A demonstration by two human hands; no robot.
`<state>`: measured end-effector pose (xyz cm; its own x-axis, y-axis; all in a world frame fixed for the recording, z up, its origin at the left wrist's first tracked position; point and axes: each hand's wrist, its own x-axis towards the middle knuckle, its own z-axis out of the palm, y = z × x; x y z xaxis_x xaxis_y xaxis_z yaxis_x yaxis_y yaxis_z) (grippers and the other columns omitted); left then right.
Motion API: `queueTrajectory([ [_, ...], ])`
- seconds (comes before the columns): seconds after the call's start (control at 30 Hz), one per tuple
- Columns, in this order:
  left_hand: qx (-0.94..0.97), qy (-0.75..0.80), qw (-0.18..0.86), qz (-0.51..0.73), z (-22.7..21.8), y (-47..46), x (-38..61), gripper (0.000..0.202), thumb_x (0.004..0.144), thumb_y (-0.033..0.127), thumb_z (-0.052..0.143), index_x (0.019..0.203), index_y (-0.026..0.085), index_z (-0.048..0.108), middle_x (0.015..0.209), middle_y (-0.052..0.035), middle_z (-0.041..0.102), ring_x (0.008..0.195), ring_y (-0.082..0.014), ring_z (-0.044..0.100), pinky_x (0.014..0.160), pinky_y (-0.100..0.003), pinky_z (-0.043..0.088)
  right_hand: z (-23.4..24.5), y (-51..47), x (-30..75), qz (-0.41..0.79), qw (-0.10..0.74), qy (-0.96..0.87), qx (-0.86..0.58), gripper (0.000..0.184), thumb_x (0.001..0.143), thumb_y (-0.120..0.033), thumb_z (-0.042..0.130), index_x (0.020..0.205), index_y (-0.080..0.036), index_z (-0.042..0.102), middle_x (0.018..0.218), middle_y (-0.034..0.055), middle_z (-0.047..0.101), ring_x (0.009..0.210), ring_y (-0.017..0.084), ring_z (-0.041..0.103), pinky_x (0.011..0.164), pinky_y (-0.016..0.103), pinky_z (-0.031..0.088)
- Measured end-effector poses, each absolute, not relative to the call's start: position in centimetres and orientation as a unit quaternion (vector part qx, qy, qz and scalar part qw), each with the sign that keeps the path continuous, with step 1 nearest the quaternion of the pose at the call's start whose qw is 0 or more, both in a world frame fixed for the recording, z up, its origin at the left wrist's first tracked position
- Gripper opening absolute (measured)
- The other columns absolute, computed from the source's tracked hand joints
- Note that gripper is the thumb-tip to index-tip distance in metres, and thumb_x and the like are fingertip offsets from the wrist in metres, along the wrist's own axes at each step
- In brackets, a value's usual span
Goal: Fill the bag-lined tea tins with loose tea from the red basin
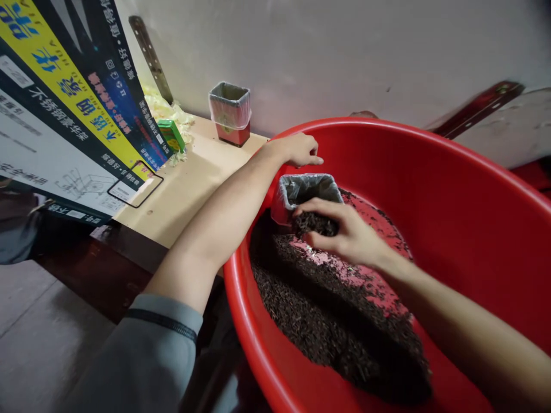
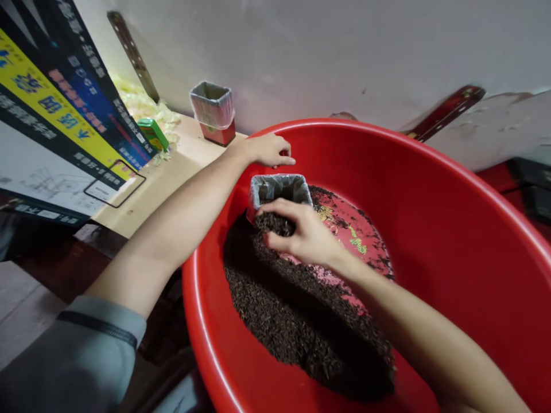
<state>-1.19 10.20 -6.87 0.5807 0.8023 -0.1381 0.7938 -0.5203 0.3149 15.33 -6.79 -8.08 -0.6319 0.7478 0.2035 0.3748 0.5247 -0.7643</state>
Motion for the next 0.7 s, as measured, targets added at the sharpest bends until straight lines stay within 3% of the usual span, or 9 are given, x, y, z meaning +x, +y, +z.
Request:
queueTrajectory([
  [0.17,0.867,0.465,0.177,-0.004,-6.2,9.6,-1.3,0.040,0.090,0.038,0.056,0.122,0.020,0.072,0.118,-0.0079,0.073,0.109,-0.0223,0.063,0.095,-0.032,0.043,-3.9,-1.9,16.6,0.328,0.191,-0.831,-0.406,0.034,0.080,-0.035,0.070,0.109,-0.019,0.075,0.081,-0.0008,0.071,0.064,0.015,0.063,0.062,0.030,0.056],
  [0.3,0.867,0.473,0.157,-0.025,-5.9,9.1,-1.3,0.038,0.082,0.027,0.060,0.118,0.023,0.073,0.119,-0.0052,0.073,0.107,-0.0222,0.064,0.089,-0.030,0.046,-3.8,2.6,16.9,0.269,0.143,-0.880,-0.365,0.032,0.078,-0.044,0.075,0.095,-0.018,0.077,0.075,-0.0032,0.070,0.061,0.011,0.063,0.064,0.028,0.057],
  [0.4,0.873,0.465,0.139,-0.040,-5.9,9.1,-1.2,0.037,0.079,0.022,0.063,0.115,0.019,0.074,0.115,-0.0090,0.074,0.103,-0.0251,0.066,0.084,-0.032,0.047,-4.4,4.8,16.2,0.230,0.143,-0.897,-0.349,0.034,0.073,-0.048,0.080,0.087,-0.017,0.078,0.068,-0.0062,0.067,0.057,0.008,0.061,0.068,0.028,0.057],
  [0.5,0.874,0.462,0.144,-0.045,-6.0,9.2,-1.2,0.035,0.078,0.019,0.065,0.111,0.016,0.075,0.108,-0.0118,0.075,0.099,-0.0272,0.067,0.081,-0.034,0.048,-4.3,5.3,14.8,0.177,0.126,-0.913,-0.345,0.034,0.068,-0.044,0.085,0.089,-0.019,0.080,0.066,-0.0067,0.067,0.055,0.007,0.058,0.068,0.028,0.054],
  [0.63,0.856,0.485,0.177,-0.023,-6.3,9.5,-1.3,0.033,0.075,0.020,0.068,0.107,0.018,0.076,0.103,-0.0094,0.075,0.106,-0.0299,0.066,0.088,-0.036,0.047,-3.6,4.9,13.7,0.127,0.063,-0.923,-0.359,0.038,0.062,-0.033,0.090,0.096,-0.018,0.081,0.066,-0.0058,0.069,0.051,0.005,0.052,0.066,0.028,0.051],
  [0.7,0.847,0.489,0.210,-0.009,-6.4,9.6,-1.3,0.033,0.075,0.022,0.068,0.107,0.018,0.076,0.104,-0.0094,0.075,0.109,-0.0316,0.065,0.092,-0.037,0.045,-4.2,5.0,14.0,0.142,0.095,-0.919,-0.355,0.036,0.062,-0.032,0.090,0.093,-0.017,0.081,0.064,-0.0055,0.069,0.052,0.006,0.053,0.070,0.030,0.053],
])
